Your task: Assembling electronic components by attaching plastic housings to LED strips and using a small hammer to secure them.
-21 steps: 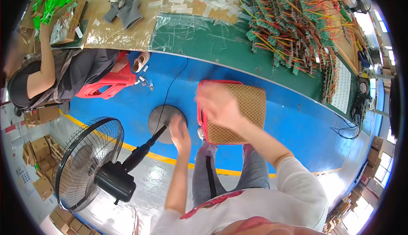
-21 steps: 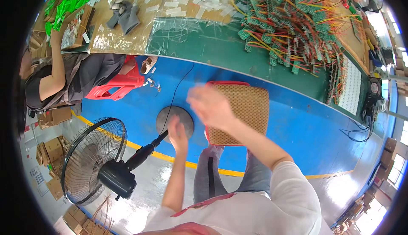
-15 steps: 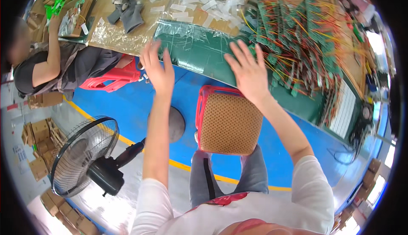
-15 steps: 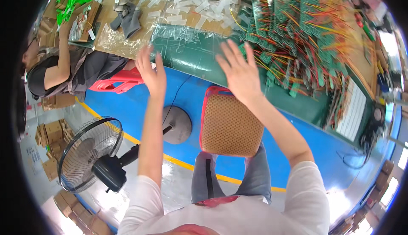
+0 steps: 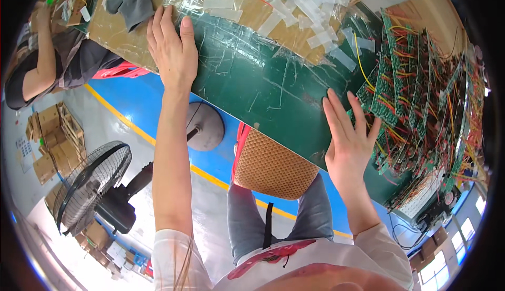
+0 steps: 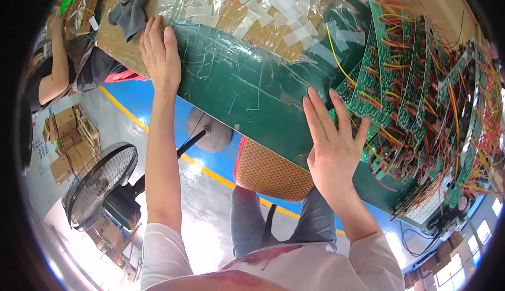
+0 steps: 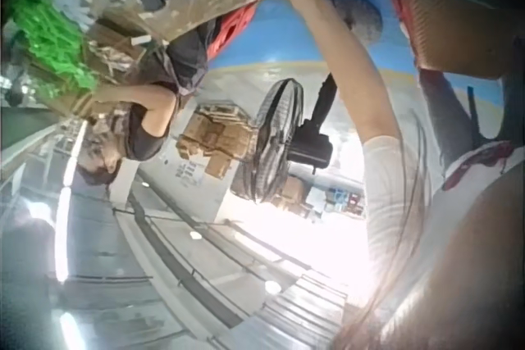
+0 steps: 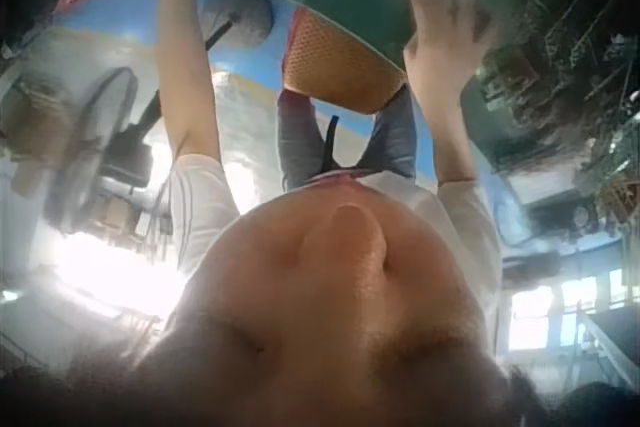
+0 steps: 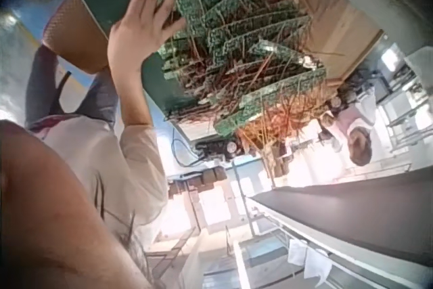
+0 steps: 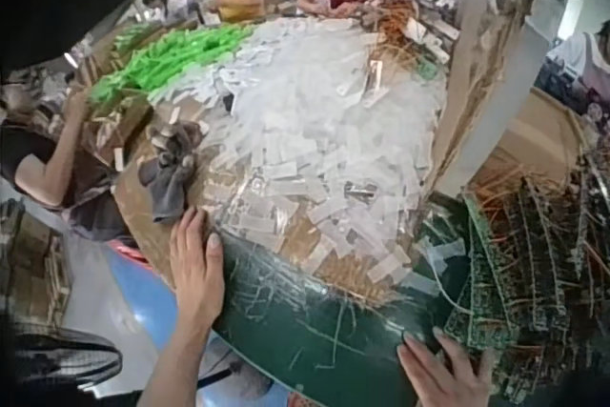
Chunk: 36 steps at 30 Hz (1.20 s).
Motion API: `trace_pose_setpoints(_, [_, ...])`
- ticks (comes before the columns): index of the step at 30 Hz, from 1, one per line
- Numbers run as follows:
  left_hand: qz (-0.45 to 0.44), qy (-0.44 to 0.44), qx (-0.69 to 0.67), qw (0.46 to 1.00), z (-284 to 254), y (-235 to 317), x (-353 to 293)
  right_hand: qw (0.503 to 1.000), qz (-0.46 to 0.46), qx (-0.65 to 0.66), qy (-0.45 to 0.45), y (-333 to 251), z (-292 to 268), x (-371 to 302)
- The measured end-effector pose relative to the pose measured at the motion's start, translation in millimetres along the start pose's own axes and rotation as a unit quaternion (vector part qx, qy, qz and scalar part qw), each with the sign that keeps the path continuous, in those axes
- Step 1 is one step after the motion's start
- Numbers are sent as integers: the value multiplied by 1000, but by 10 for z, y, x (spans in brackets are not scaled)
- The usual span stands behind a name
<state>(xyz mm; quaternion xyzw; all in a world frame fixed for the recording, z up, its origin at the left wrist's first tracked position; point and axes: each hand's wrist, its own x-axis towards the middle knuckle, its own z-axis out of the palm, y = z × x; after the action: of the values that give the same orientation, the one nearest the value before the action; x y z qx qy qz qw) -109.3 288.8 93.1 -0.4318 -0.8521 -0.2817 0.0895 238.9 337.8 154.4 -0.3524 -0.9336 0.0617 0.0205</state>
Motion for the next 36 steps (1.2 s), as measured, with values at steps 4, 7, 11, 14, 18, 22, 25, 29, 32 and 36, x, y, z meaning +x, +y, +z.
trace_pose_setpoints(4, [-3, 1, 11, 1000, 2, 53, -3, 1000, 1, 14, -12, 27, -57, -12])
trace_pose_setpoints(7, [-12, -7, 32, 999, -26, 31, -45, 999, -15, 23, -27, 30, -64, -20])
trace_pose_setpoints(11, [-5, -3, 20, 1000, -24, 1, -27, 998, -21, 35, -41, 48, -136, 3])
trace_pose_setpoints(14, [17, 3, 10, 1000, 17, -5, -11, 997, -18, 35, -60, 68, -169, 15])
trace_pose_setpoints(18, [43, 14, 2, 999, -10, -70, 39, 997, -10, 49, -54, 40, -154, 38])
trace_pose_setpoints(22, [44, 2, -7, 999, 44, -79, 41, 996, 15, 47, -75, 53, -177, 64])
trace_pose_setpoints(25, [39, -12, -34, 999, -38, -62, 14, 995, 54, 38, -69, -35, -165, 66])
trace_pose_setpoints(29, [-71, 100, -284, 951, -173, 95, -110, 996, 58, 12, -60, -57, -137, 15])
trace_pose_setpoints(32, [-118, 250, -213, 937, -298, -10, -507, 997, 60, -25, -48, -52, -140, 35])
trace_pose_setpoints(36, [-351, 88, -241, 901, 0, -212, -1825, 998, 26, -49, -33, -23, -131, 55])
